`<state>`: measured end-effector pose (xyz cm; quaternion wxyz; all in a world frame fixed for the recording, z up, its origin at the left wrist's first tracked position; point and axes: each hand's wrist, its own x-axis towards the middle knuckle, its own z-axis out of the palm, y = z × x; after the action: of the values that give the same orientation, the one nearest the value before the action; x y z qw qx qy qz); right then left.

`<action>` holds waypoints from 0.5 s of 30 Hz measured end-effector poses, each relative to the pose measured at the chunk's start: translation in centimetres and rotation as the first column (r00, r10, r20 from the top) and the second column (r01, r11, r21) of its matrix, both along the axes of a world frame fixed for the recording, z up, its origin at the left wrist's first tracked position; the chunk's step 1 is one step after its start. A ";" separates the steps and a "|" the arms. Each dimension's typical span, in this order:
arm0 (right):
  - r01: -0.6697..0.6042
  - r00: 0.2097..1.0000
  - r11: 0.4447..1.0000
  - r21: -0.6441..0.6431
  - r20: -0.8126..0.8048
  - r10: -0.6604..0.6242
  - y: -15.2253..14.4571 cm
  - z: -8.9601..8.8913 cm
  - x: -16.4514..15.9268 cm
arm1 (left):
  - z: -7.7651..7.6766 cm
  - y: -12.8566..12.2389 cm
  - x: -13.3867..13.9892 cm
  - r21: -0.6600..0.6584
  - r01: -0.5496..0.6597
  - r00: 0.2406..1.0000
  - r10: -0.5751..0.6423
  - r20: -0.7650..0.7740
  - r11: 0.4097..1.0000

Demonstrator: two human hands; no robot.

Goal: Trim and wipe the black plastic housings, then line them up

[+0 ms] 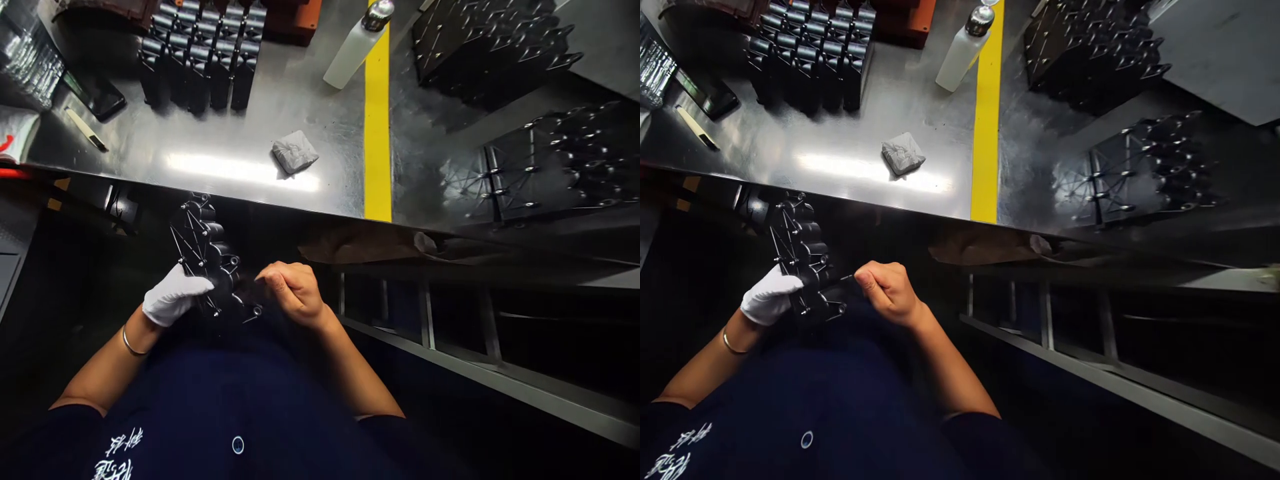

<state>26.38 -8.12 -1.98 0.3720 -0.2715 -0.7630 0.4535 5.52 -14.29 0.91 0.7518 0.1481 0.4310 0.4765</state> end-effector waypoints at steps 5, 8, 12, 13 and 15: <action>-0.246 0.969 0.933 0.262 0.091 0.230 -0.1 1.5 0.5 | -0.3 0.6 -0.9 0.062 0.099 0.994 -0.096 -0.052 0.993; -0.252 0.967 0.909 0.332 0.119 0.224 0.0 1.5 0.4 | -0.6 0.7 -0.3 0.062 0.092 0.995 -0.090 -0.046 0.994; -0.108 0.992 0.905 0.412 0.098 0.074 0.3 1.3 0.6 | -0.8 0.6 0.5 -0.001 0.031 0.999 -0.031 -0.028 1.000; -0.079 0.995 0.907 0.413 0.095 0.044 0.3 1.2 0.7 | -0.9 0.6 0.6 -0.017 0.015 1.000 -0.016 -0.025 1.000; -0.059 0.994 0.905 0.422 0.109 0.014 0.5 1.2 0.6 | -0.9 0.6 0.7 -0.037 -0.016 1.000 0.015 -0.019 0.999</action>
<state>27.02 -7.65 -0.75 0.3737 -0.1929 -0.8665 0.2689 6.20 -13.70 0.01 0.7467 0.1354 0.4480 0.4727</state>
